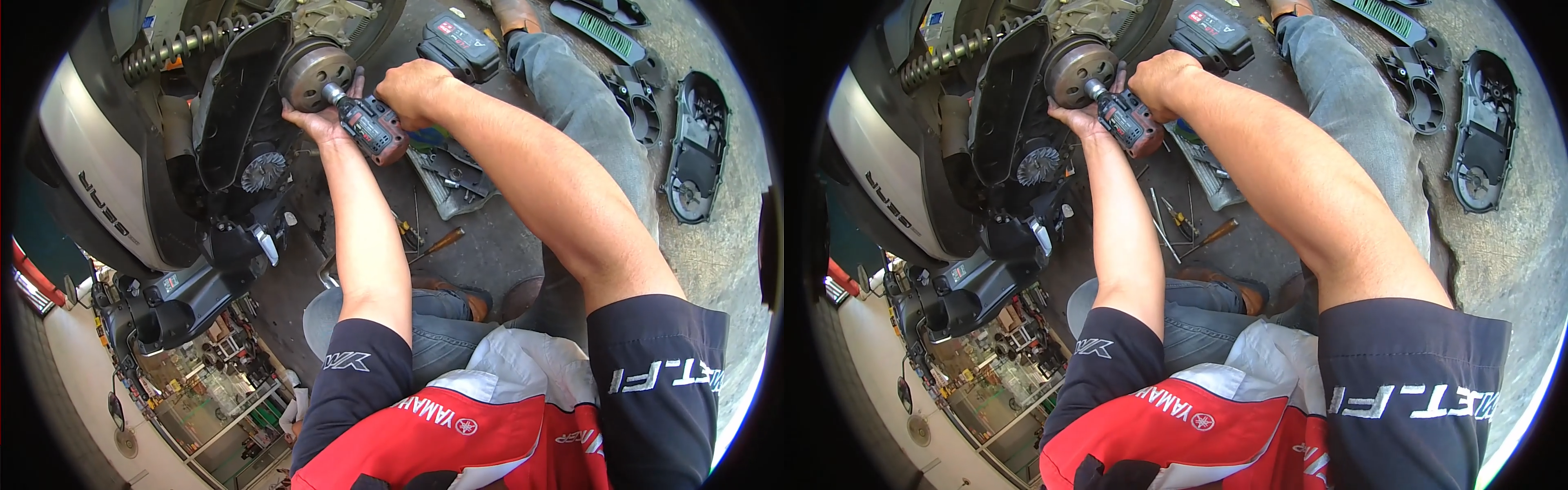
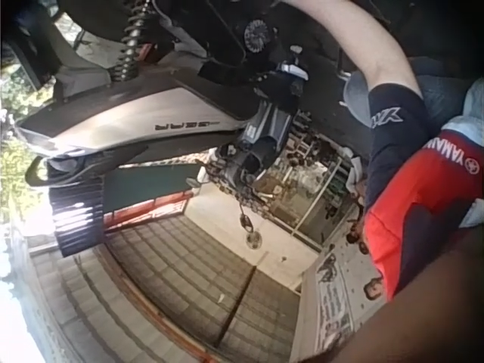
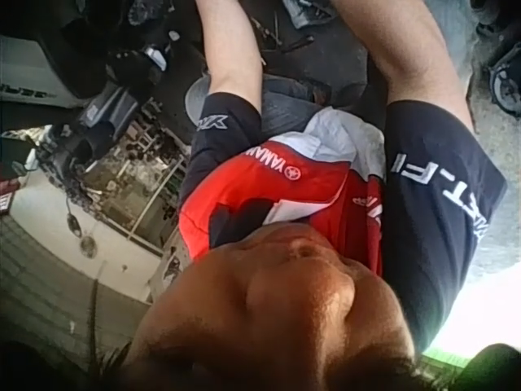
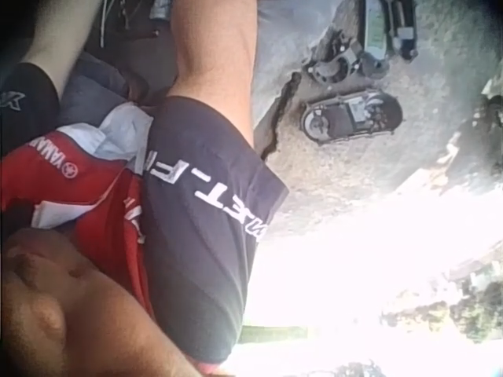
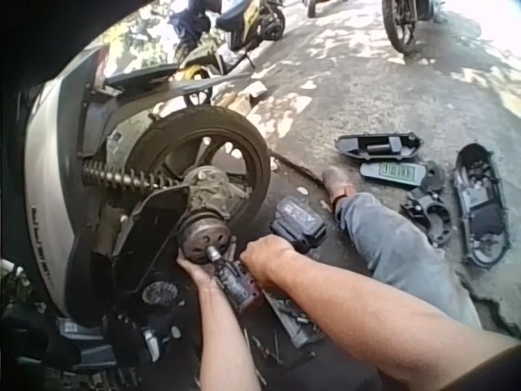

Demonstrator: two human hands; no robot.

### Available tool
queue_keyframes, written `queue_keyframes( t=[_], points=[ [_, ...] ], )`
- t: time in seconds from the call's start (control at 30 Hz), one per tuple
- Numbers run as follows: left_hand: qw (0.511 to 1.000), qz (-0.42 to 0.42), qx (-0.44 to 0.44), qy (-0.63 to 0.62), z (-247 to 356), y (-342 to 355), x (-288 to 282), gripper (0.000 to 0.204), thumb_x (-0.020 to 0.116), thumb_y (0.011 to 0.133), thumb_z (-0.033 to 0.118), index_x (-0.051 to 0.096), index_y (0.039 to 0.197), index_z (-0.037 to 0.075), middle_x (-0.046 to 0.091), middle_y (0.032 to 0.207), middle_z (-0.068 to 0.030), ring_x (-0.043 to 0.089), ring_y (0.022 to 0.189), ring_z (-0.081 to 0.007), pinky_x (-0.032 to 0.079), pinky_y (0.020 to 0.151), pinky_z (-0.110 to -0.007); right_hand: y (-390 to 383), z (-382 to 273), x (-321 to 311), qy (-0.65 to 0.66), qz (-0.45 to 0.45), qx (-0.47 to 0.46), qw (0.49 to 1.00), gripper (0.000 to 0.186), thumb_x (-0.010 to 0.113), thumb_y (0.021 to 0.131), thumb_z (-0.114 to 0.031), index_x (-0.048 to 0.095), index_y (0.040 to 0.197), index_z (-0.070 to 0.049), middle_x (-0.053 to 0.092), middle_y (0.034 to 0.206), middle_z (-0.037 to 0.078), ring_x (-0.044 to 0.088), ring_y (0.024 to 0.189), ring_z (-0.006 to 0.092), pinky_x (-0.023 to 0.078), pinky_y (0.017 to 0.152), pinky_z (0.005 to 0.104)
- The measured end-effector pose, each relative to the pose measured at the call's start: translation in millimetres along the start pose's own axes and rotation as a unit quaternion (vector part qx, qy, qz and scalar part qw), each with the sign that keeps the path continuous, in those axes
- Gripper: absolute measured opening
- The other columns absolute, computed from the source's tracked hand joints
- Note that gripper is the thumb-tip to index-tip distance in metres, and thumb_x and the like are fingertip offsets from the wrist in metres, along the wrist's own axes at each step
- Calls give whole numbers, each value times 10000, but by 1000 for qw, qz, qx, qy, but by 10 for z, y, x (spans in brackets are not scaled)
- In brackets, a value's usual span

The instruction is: Disassembling and cleaning the CVT (Continuously Variable Transmission) components of a motorcycle.

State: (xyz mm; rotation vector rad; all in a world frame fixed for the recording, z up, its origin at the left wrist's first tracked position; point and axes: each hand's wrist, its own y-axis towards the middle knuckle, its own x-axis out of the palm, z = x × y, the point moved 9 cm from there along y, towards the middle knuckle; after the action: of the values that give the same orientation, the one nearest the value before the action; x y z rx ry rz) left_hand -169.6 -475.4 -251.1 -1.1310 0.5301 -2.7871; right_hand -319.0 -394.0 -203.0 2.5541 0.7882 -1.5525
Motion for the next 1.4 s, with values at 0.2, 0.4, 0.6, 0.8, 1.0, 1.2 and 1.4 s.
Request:
queue_keyframes(
  t=[0.2,0.4,0.6,0.8,1.0,1.2,1.4],
  points=[
    [999,16,36,28,32,-33,-8,942,528,761,726,333,1481,150,338,1473,-266,370,1310,-554,367,1008,-774,-36,1,-18,19,7,-3,1000,349,761,728,-162,747,1071,-101,734,1098,114,706,1042,266,560,893,381],
    [998,25,-26,-59,-29,25,-78,1020,551,728,757,310,1489,122,337,1465,-291,394,1257,-616,383,1001,-762,-67,-24,-30,1,0,4,1000,363,759,739,-167,739,1097,-113,731,1113,110,706,1039,263,560,892,377],
    [998,22,-19,-54,-30,53,-94,1010,531,735,763,321,1487,123,349,1462,-290,399,1257,-614,390,992,-759,-70,-17,-58,-4,6,1,1000,372,746,738,-148,733,1109,-121,732,1104,104,705,1043,260,561,888,378],
    [1000,4,13,-27,-10,34,-71,981,498,760,772,333,1487,134,362,1459,-289,401,1261,-608,390,992,-758,-34,3,-24,-3,2,6,1000,416,746,725,-128,719,1140,-127,730,1106,104,706,1039,261,562,881,379],
    [997,12,-18,-68,-55,30,-74,979,489,765,778,329,1490,140,359,1462,-288,399,1269,-601,384,993,-767,-23,-16,-4,-8,7,3,1000,429,749,712,-112,718,1140,-121,730,1105,110,706,1041,260,563,882,381],
    [998,16,-9,-62,-22,36,-83,958,508,768,763,333,1483,151,347,1469,-275,392,1279,-581,393,980,-776,-30,-24,-42,-9,2,5,1000,418,751,721,-119,718,1137,-116,729,1111,110,706,1042,260,561,888,380],
    [996,-9,62,62,91,8,4,914,548,777,716,321,1484,184,320,1491,-241,386,1304,-535,376,991,-785,-23,-61,-66,-40,13,-5,999,402,753,734,-131,721,1134,-120,733,1099,104,708,1039,256,564,881,378]
  ],
)
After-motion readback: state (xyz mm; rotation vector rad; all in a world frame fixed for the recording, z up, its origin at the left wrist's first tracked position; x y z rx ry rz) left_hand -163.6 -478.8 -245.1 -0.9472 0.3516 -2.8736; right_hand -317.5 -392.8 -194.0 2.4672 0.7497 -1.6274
